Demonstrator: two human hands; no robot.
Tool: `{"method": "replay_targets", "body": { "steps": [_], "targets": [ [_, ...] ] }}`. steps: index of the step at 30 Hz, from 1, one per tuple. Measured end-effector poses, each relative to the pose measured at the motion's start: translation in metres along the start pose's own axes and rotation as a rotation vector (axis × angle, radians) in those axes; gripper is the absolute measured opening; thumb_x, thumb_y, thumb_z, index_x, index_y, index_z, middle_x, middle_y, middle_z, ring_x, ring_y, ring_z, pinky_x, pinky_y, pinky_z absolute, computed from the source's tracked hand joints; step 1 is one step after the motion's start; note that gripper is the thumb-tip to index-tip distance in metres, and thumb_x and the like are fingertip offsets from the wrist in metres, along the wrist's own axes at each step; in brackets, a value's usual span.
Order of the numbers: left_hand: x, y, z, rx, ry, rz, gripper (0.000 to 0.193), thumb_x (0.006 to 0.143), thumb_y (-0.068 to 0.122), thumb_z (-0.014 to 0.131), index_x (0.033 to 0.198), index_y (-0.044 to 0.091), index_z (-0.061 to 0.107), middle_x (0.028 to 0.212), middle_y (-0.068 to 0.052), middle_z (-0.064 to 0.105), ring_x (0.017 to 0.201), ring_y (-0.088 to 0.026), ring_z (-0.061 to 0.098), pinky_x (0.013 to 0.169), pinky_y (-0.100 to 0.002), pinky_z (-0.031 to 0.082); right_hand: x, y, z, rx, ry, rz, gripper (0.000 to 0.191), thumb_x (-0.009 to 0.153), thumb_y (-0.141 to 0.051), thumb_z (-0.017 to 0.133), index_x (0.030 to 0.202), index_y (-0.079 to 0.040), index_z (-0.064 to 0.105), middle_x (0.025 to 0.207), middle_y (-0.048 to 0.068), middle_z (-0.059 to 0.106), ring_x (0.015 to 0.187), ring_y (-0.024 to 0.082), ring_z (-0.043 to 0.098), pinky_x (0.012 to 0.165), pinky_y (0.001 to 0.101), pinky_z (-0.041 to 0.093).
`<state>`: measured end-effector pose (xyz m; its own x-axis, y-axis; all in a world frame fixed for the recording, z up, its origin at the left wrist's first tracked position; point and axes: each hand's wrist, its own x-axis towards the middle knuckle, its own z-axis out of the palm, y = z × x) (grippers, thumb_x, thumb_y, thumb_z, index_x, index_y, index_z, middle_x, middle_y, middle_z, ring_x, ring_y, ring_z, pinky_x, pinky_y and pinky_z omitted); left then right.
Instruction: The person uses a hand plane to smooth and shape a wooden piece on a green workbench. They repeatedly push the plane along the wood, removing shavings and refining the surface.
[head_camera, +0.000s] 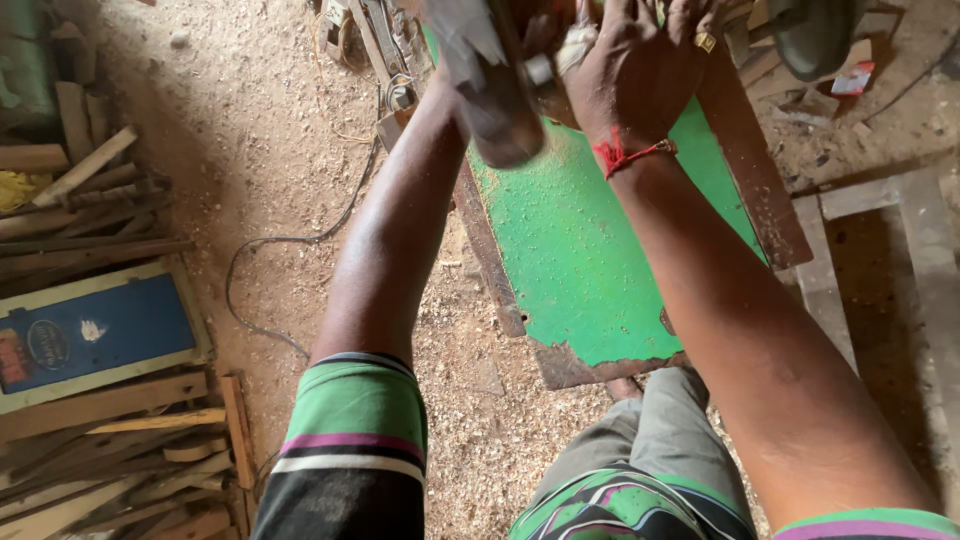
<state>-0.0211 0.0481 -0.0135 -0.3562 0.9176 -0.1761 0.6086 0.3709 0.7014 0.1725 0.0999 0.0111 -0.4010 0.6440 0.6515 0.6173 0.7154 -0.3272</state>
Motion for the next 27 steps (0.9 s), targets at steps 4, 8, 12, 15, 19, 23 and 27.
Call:
{"method": "replay_targets", "body": {
  "steps": [4, 8, 12, 15, 19, 23, 27],
  "targets": [
    [0.001, 0.002, 0.001, -0.005, -0.003, 0.002, 0.046, 0.090, 0.036, 0.068, 0.131, 0.017, 0.061, 0.133, -0.007, 0.065, 0.123, -0.022, 0.059, 0.112, -0.041, 0.047, 0.000, -0.001, -0.002, 0.012, -0.070, 0.040, 0.024, 0.102, -0.026, 0.061, 0.114, -0.006, 0.069, 0.112, 0.014, 0.073, 0.111, 0.043, 0.060, 0.097, 0.0628, 0.040],
    [0.002, 0.003, 0.002, -0.006, 0.011, 0.009, 0.046, 0.090, 0.035, 0.069, 0.131, 0.017, 0.061, 0.133, -0.007, 0.065, 0.123, -0.022, 0.058, 0.112, -0.041, 0.047, -0.002, 0.000, 0.001, -0.045, -0.103, 0.045, 0.024, 0.106, -0.029, 0.060, 0.108, -0.007, 0.069, 0.110, 0.012, 0.074, 0.118, 0.046, 0.057, 0.101, 0.0657, 0.040],
    [0.001, 0.008, 0.002, -0.012, 0.016, 0.016, 0.046, 0.089, 0.035, 0.069, 0.131, 0.017, 0.061, 0.133, -0.007, 0.065, 0.123, -0.022, 0.058, 0.112, -0.041, 0.047, -0.004, 0.004, 0.006, -0.016, -0.113, 0.038, 0.025, 0.107, -0.027, 0.058, 0.106, -0.004, 0.068, 0.115, 0.016, 0.073, 0.130, 0.050, 0.050, 0.102, 0.0676, 0.037],
    [0.001, 0.009, 0.002, -0.016, 0.026, 0.022, 0.046, 0.089, 0.035, 0.070, 0.130, 0.017, 0.061, 0.132, -0.007, 0.065, 0.123, -0.022, 0.058, 0.112, -0.041, 0.047, -0.005, 0.008, 0.011, -0.036, -0.107, 0.038, 0.027, 0.108, -0.026, 0.058, 0.102, -0.002, 0.068, 0.124, 0.015, 0.073, 0.135, 0.050, 0.046, 0.107, 0.0700, 0.033],
    [0.006, 0.007, 0.002, -0.031, 0.049, 0.045, 0.045, 0.089, 0.035, 0.070, 0.130, 0.017, 0.061, 0.132, -0.007, 0.065, 0.123, -0.022, 0.058, 0.112, -0.041, 0.047, -0.005, 0.015, 0.018, 0.001, -0.243, 0.097, 0.029, 0.111, -0.028, 0.055, 0.105, -0.003, 0.070, 0.137, 0.015, 0.069, 0.137, 0.048, 0.045, 0.114, 0.0730, 0.028],
    [0.009, 0.009, -0.002, -0.043, 0.097, 0.102, 0.045, 0.089, 0.035, 0.071, 0.130, 0.018, 0.061, 0.132, -0.007, 0.065, 0.123, -0.022, 0.058, 0.112, -0.042, 0.046, 0.003, 0.022, 0.016, 0.047, -0.288, 0.077, 0.032, 0.110, -0.029, 0.054, 0.117, -0.002, 0.069, 0.144, 0.016, 0.062, 0.141, 0.050, 0.041, 0.109, 0.0714, 0.027],
    [0.011, 0.025, -0.004, 0.135, 0.200, 0.242, 0.045, 0.089, 0.034, 0.071, 0.130, 0.018, 0.062, 0.132, -0.006, 0.065, 0.123, -0.022, 0.058, 0.112, -0.042, 0.046, 0.022, 0.040, 0.005, 0.040, -0.578, -0.058, 0.040, 0.099, -0.027, 0.055, 0.124, 0.003, 0.062, 0.152, 0.023, 0.050, 0.142, 0.048, 0.038, 0.114, 0.0633, 0.027]
  ]
}}
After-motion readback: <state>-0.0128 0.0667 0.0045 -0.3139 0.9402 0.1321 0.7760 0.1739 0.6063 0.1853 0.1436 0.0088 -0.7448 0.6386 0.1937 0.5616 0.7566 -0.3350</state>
